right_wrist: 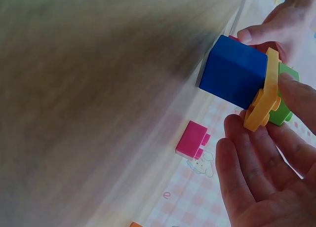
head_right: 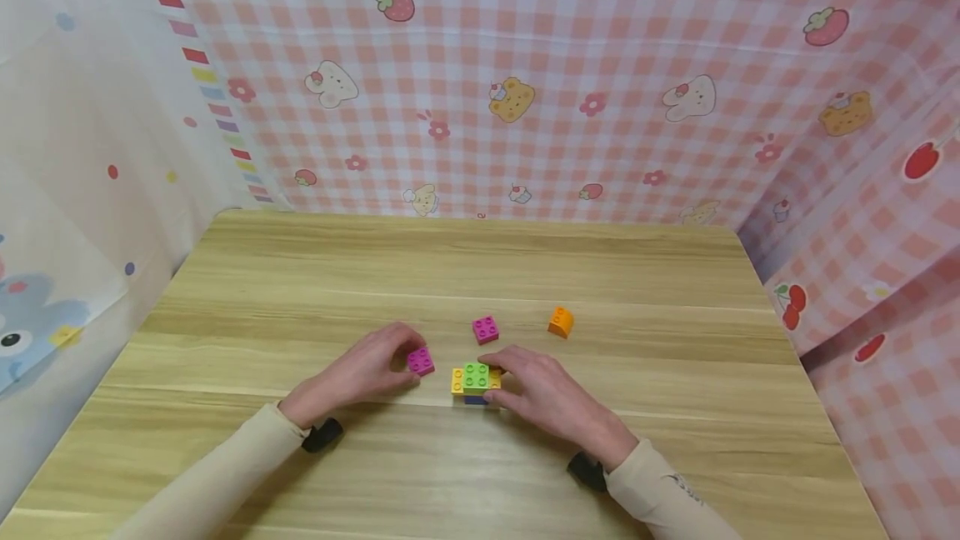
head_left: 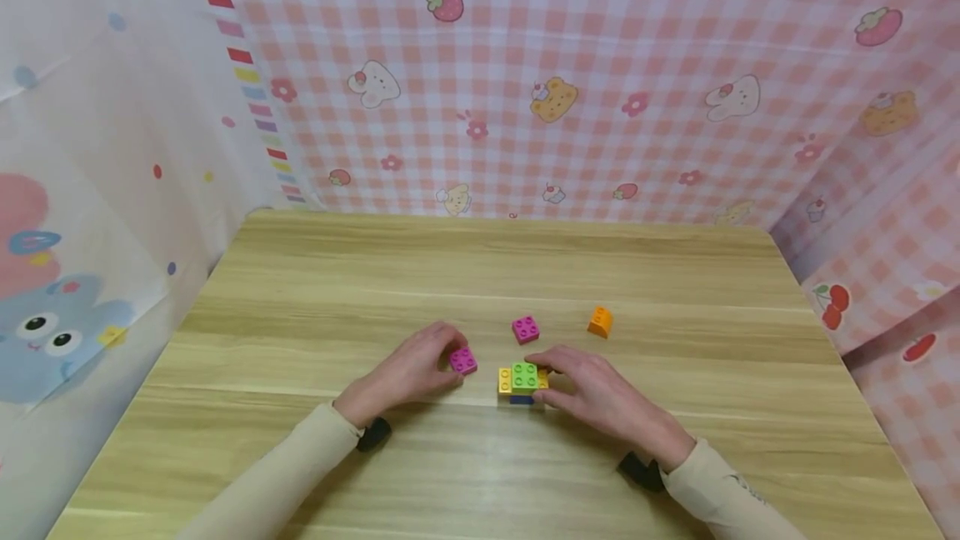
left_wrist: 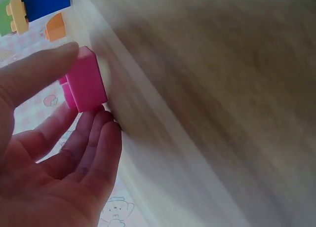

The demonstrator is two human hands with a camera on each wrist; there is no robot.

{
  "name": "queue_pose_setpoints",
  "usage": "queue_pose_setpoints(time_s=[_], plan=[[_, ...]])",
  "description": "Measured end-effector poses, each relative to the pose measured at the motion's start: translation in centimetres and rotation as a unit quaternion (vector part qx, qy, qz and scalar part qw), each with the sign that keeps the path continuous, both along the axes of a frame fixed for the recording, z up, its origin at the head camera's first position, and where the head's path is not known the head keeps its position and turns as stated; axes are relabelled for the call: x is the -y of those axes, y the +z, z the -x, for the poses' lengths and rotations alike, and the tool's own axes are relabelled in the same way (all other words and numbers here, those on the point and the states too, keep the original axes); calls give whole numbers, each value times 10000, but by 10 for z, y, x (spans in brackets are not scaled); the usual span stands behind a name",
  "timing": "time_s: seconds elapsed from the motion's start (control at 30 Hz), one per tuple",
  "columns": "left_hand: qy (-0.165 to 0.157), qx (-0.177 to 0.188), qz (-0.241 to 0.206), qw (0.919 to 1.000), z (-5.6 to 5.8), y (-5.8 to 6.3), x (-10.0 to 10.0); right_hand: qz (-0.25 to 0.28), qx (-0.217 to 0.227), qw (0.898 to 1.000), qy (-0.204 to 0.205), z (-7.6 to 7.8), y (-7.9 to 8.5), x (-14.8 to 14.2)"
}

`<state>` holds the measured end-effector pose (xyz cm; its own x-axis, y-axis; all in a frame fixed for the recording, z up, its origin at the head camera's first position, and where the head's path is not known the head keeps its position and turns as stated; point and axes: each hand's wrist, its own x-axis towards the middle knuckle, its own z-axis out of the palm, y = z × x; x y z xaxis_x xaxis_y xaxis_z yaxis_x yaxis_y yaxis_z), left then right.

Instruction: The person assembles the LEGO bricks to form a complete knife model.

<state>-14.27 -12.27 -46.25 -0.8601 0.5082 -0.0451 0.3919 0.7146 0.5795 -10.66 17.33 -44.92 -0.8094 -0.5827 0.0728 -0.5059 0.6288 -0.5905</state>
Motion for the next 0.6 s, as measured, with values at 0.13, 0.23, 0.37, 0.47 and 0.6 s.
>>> queue_pose_setpoints(time_s=[0.13, 0.23, 0.37, 0.47, 0.6], plan=[[1, -22, -58, 10000, 0, -1, 1, -31, 45, 10000, -35, 0, 0, 0], [20, -19, -186, 9998, 0, -1, 3, -30, 69, 10000, -54, 0, 1, 1], [23, 28, -450, 9990, -5, 3, 4, -20, 79, 9999, -70, 0, 0, 1], [11, 80, -642, 9979, -9, 6, 5, 10, 86, 9999, -61, 0, -1, 0], [-34, 109, -945, 9955, -15, 10, 4, 50, 76, 9999, -44, 0, -2, 0]])
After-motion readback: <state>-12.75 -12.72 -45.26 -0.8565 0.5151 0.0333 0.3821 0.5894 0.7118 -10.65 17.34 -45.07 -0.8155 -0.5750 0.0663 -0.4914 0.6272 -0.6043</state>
